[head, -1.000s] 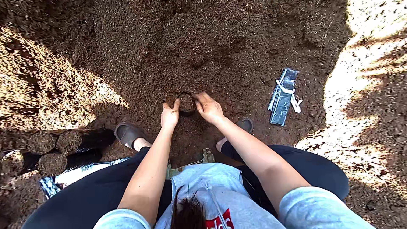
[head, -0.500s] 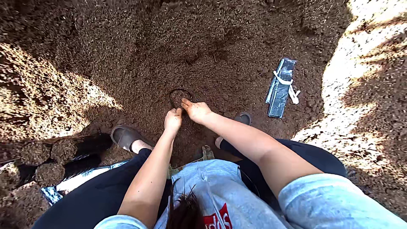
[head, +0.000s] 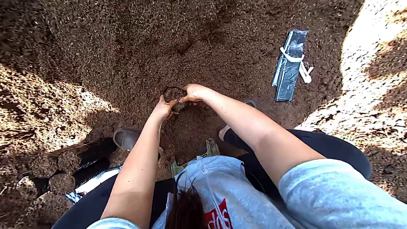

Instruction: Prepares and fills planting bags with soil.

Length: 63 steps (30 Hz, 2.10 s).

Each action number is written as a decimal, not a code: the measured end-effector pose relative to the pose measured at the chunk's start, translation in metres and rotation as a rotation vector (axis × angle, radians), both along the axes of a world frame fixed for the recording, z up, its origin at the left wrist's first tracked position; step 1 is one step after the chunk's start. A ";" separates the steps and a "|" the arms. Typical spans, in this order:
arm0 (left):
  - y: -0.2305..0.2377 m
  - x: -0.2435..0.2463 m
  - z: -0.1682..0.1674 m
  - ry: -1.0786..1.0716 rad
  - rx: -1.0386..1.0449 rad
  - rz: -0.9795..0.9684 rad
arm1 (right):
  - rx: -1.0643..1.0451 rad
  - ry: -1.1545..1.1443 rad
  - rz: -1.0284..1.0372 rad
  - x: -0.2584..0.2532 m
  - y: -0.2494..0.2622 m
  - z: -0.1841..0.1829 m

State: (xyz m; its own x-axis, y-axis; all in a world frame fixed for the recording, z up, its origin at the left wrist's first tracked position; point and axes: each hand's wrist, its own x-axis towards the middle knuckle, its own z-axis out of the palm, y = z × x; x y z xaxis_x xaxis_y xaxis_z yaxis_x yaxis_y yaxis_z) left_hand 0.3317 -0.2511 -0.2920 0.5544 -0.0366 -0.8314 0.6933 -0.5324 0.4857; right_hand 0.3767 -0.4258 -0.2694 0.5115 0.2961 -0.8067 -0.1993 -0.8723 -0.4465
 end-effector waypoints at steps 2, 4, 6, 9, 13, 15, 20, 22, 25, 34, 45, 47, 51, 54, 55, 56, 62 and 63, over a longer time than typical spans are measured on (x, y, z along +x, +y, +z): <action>-0.002 0.001 -0.003 -0.035 0.032 -0.004 | -0.082 -0.074 0.038 0.001 0.009 0.006; -0.004 -0.002 -0.005 -0.065 0.033 0.018 | -0.122 -0.117 0.056 -0.002 0.015 0.008; -0.003 -0.005 -0.005 -0.081 0.029 0.034 | -0.141 -0.162 0.081 -0.007 0.020 0.012; -0.004 -0.004 -0.004 -0.117 0.040 0.055 | -0.141 -0.248 0.089 -0.013 0.024 0.025; 0.002 -0.006 -0.010 -0.193 0.113 0.014 | -0.081 -0.209 0.139 0.009 0.006 0.023; 0.005 -0.010 -0.003 -0.204 0.163 -0.070 | 0.014 -0.141 0.217 0.037 -0.004 0.020; 0.009 -0.022 0.008 -0.226 0.169 -0.021 | 0.146 -0.459 0.100 0.129 0.008 -0.007; 0.007 -0.019 0.004 -0.291 0.150 0.071 | 0.124 -0.575 0.019 0.155 0.024 -0.029; -0.003 -0.002 -0.001 -0.379 0.014 0.122 | 0.089 -0.613 0.027 0.161 0.040 -0.052; -0.009 0.004 -0.007 -0.570 -0.131 0.039 | 0.046 -0.281 0.166 0.077 0.015 -0.113; 0.015 -0.034 0.019 -0.315 0.146 0.036 | 0.188 -0.414 0.156 0.011 0.015 0.064; 0.013 -0.033 0.017 -0.344 0.149 0.040 | 0.251 -0.406 0.050 -0.012 0.026 0.061; 0.011 -0.031 0.015 -0.368 0.106 0.048 | -0.007 -0.700 0.097 -0.051 0.041 0.017; 0.012 -0.029 0.016 -0.370 0.070 0.070 | -0.032 -0.830 0.138 -0.060 0.041 0.000; 0.013 -0.029 0.017 -0.358 0.062 0.091 | -0.008 -0.805 0.120 -0.060 0.040 0.004; 0.015 -0.028 0.016 -0.337 0.055 0.107 | 0.013 -0.790 0.105 -0.063 0.039 0.009; 0.014 -0.021 0.003 -0.370 -0.026 0.071 | 0.009 -0.957 0.165 -0.070 0.038 -0.007; 0.014 -0.021 0.003 -0.368 -0.030 0.076 | 0.029 -0.923 0.184 -0.067 0.035 -0.003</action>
State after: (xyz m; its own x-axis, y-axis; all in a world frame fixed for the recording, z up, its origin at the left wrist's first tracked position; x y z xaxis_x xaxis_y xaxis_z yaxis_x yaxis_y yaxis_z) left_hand 0.3102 -0.2369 -0.2886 0.8182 -0.0055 -0.5749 0.5059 -0.4680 0.7246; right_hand 0.3094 -0.3908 -0.2721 0.8881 0.4493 -0.0971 0.3839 -0.8412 -0.3809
